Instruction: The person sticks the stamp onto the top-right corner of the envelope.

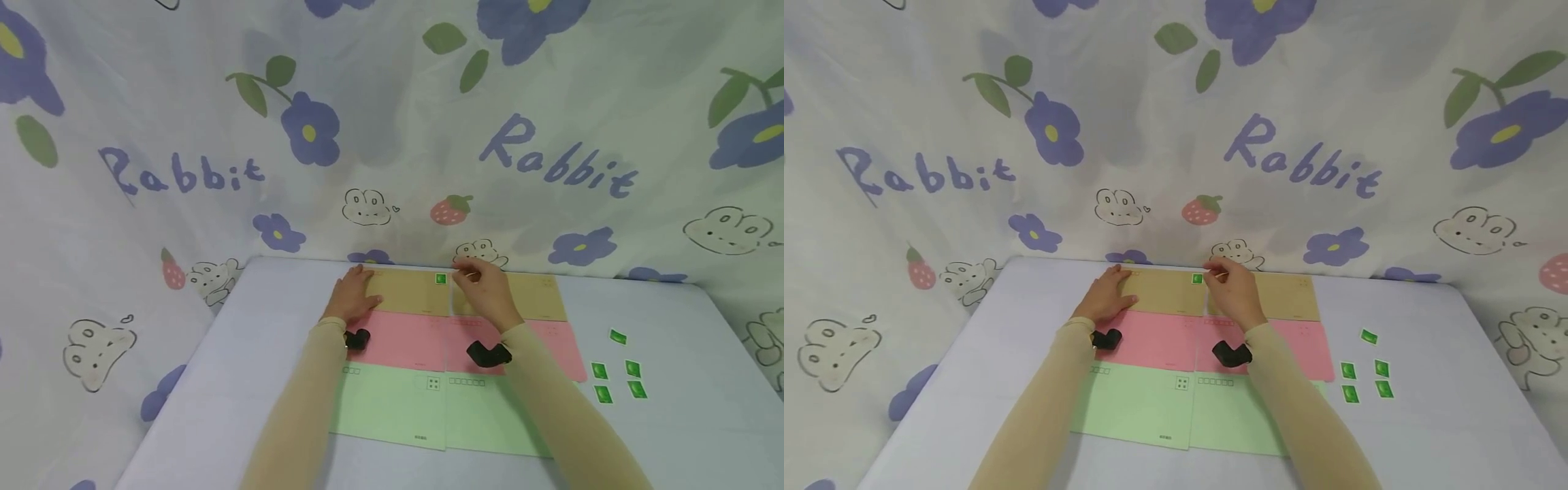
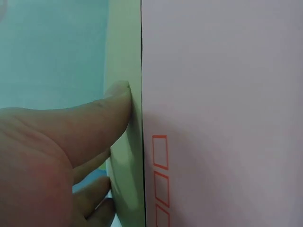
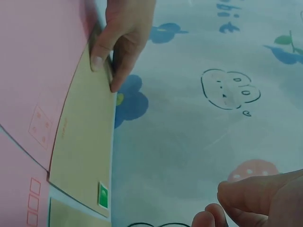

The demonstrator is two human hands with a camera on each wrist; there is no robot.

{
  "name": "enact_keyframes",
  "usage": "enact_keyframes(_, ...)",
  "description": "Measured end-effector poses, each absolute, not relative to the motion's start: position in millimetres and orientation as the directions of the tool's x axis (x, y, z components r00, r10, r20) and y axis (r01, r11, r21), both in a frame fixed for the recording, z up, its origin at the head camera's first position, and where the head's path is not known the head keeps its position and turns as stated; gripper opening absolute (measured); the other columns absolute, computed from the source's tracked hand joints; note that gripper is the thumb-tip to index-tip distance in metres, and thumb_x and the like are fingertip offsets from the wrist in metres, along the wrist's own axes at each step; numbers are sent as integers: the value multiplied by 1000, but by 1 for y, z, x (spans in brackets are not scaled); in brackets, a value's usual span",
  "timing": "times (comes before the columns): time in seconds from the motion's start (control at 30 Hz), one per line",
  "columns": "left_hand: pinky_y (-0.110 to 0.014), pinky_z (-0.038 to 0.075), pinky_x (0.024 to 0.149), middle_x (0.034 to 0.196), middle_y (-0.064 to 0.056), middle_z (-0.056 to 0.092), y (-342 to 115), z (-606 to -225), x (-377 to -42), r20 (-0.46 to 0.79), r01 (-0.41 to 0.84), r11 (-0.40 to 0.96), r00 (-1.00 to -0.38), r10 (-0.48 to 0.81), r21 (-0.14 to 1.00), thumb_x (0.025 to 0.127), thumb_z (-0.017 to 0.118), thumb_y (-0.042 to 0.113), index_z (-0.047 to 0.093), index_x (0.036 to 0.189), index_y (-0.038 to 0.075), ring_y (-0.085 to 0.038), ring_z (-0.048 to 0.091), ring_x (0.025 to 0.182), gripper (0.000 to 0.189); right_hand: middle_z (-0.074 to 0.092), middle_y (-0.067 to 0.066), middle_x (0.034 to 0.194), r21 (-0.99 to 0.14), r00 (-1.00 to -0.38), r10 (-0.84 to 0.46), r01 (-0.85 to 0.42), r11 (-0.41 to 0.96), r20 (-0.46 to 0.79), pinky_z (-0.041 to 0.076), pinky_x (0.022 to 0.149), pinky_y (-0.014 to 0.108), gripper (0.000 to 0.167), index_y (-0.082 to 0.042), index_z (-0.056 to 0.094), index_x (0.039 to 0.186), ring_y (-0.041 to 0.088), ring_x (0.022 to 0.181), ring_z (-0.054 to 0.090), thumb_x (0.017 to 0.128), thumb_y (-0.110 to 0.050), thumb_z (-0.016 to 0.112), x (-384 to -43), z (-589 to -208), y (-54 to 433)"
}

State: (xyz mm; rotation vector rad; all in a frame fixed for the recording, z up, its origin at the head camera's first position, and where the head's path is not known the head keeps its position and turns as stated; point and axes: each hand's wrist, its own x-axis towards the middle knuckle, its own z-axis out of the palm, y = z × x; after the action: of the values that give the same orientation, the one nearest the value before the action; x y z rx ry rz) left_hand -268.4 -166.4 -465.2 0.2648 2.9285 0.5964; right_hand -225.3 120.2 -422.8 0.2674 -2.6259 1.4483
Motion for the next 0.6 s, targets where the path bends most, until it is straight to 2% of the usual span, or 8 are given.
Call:
enact_keyframes(0.2,-63,20,118,158,-27,30,-167,-470,-271,-95,137,901,-977,192,411,94,69,29,44,148,-2,-39,25,148,67,70,12,108,-806,-973,-69,-222,548,221,53,82,41,25,-6,70,119,27,97,64,99,-18,64,-214,-418,135)
enact_keyframes(0.6,-63,19,118,158,-31,26,-165,-465,-267,-110,139,912,-975,195,385,94,67,29,42,148,-6,-41,23,149,69,70,15,110,-808,-972,-13,-202,554,234,53,85,43,24,-3,69,121,29,97,65,100,-13,62,-192,-414,165)
